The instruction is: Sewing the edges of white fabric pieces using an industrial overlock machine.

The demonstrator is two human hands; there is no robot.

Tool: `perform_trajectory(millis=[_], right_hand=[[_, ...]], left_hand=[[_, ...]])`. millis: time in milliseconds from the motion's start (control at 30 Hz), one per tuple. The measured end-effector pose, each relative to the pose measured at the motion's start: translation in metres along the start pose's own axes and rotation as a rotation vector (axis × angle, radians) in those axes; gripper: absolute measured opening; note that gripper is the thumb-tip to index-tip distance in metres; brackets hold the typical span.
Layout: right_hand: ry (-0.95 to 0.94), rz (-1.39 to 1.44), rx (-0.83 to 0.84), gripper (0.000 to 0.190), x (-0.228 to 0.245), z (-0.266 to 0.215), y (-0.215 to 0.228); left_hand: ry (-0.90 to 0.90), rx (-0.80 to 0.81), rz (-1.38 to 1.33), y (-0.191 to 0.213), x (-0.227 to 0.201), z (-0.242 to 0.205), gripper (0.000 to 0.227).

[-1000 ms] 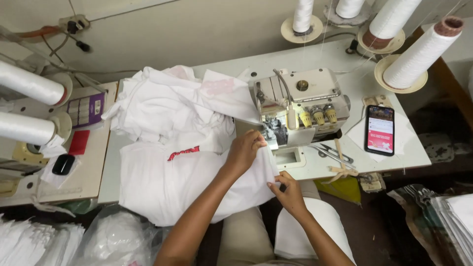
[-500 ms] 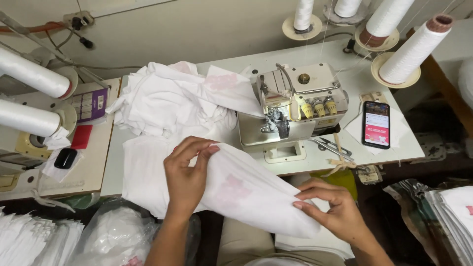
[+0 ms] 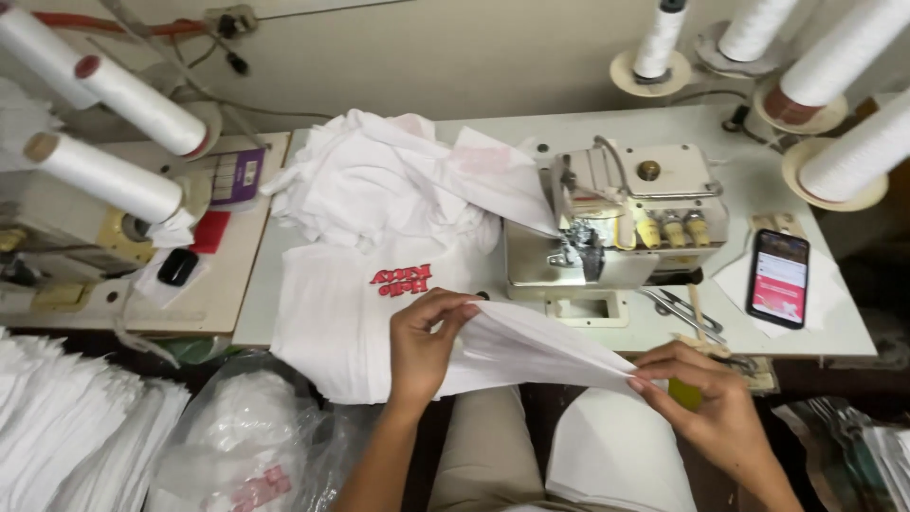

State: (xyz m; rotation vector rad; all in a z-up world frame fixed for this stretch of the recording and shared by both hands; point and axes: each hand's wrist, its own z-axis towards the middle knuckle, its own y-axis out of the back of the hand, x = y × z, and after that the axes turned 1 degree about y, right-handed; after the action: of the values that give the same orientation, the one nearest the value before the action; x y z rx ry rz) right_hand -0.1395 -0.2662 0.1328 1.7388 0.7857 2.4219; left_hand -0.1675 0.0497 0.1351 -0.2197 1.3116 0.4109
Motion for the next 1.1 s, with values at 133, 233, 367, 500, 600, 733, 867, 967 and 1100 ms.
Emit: perform_trajectory(millis=[133,233,367,500,600,733,867,967,1100], right_hand=[[0.111,-0.02,0.015,0.007,0.002,-0.002,0.011],[0.105,0.052,-0.004,0.003,-0.001,-0.002,0.016],[-0.112,0.231,0.023,0.01,-0.021,-0.017,0.008],[-0.156,0.357,-0.249,0.023,0.018,-0.038,-0.025],[-0.127,0.339,-0.405,0.031,-0.005,-0.037,-0.053],[-0.273,0.21,-0.438,0.024,-0.097,-0.009,-0.088],[-0.491,0.061,-0.249,0.036,-0.206,0.011,-0.106],[-0.462,0.066,-0.203,0.051,-0.237,0.028,-0.122],[-0.594,0.381,-0.088,0.039,-0.205,0.067,-0.132]], left_hand=[[0.074,0.017,-0.061,0.004,0.009,-0.004,0.011],[0.136,0.024,-0.17,0.005,0.024,-0.009,0.005],[0.146,-0.041,-0.076,0.007,-0.009,-0.016,0.005],[-0.538,-0.131,0.097,-0.008,-0.079,0.009,0.021],[-0.754,-0.064,0.039,-0.051,-0.037,0.075,0.007],[-0.324,0.32,-0.068,-0.108,0.139,0.136,0.014],[-0.413,0.414,0.693,-0.125,0.201,0.145,0.007],[-0.35,0.431,0.82,-0.13,0.194,0.125,0.014],[-0.634,0.377,0.635,-0.124,0.212,0.091,0.009]])
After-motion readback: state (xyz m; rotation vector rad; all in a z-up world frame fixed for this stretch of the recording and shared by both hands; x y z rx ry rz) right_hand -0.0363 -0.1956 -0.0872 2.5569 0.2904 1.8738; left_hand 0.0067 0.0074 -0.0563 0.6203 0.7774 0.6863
